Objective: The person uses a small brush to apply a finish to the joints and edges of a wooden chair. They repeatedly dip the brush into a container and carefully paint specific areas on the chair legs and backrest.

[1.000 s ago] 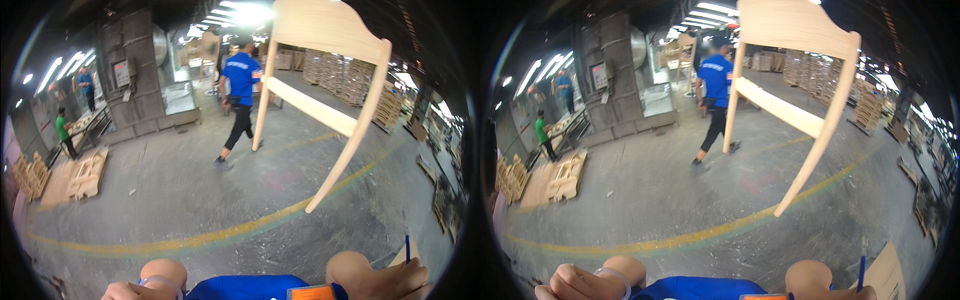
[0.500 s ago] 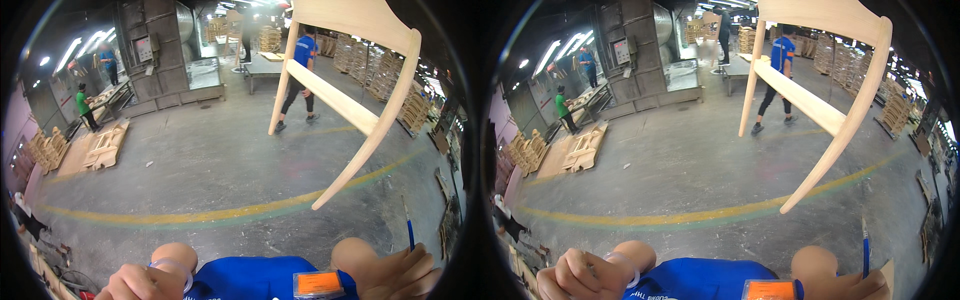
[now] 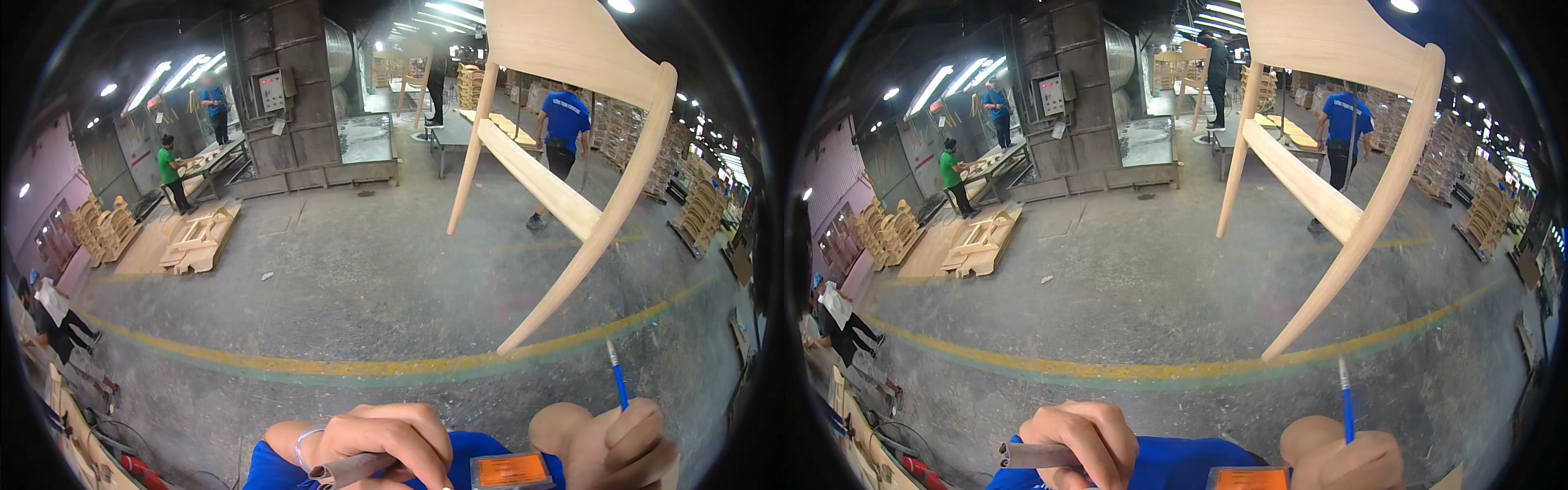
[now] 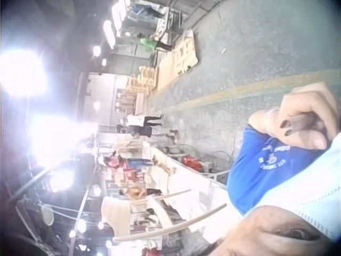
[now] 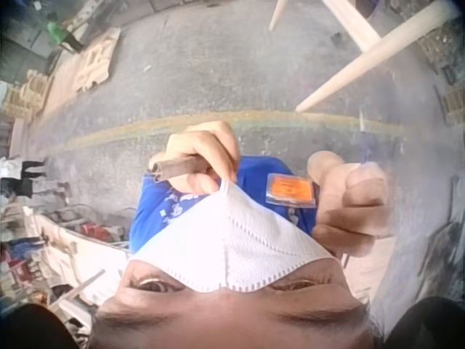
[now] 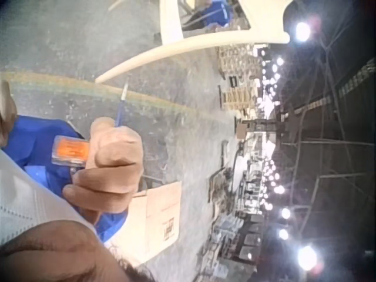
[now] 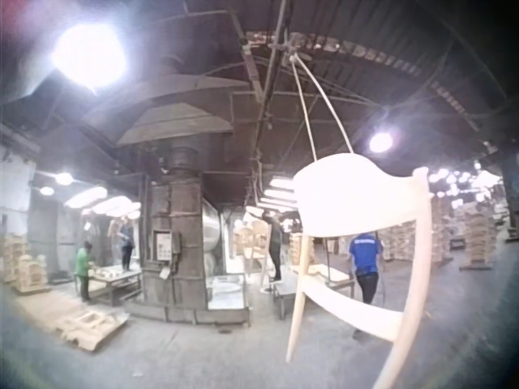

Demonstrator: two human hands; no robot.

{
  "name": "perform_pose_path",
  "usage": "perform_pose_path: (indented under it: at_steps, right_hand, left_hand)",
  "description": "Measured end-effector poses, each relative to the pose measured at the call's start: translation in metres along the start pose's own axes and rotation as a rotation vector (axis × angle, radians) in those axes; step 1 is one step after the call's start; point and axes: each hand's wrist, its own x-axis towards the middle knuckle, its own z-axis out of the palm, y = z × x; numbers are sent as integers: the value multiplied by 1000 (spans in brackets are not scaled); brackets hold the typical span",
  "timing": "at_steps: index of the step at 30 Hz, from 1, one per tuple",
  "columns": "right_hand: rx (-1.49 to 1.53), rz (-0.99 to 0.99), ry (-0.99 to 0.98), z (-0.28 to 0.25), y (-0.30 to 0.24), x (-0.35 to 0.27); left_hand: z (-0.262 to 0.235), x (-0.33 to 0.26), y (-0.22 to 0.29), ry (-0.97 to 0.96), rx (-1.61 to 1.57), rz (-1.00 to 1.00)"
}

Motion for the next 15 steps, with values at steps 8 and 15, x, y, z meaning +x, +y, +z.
perform_pose_path:
  at_steps: [8,15]
  right_hand:
    - [132,-177,-57,-6,17,-15]
    - [72,-193,-63,12,12,10]
  left_hand:
    - [12,-13,11,49,35,-262]
    - [20,-17,8,202,33,-262]
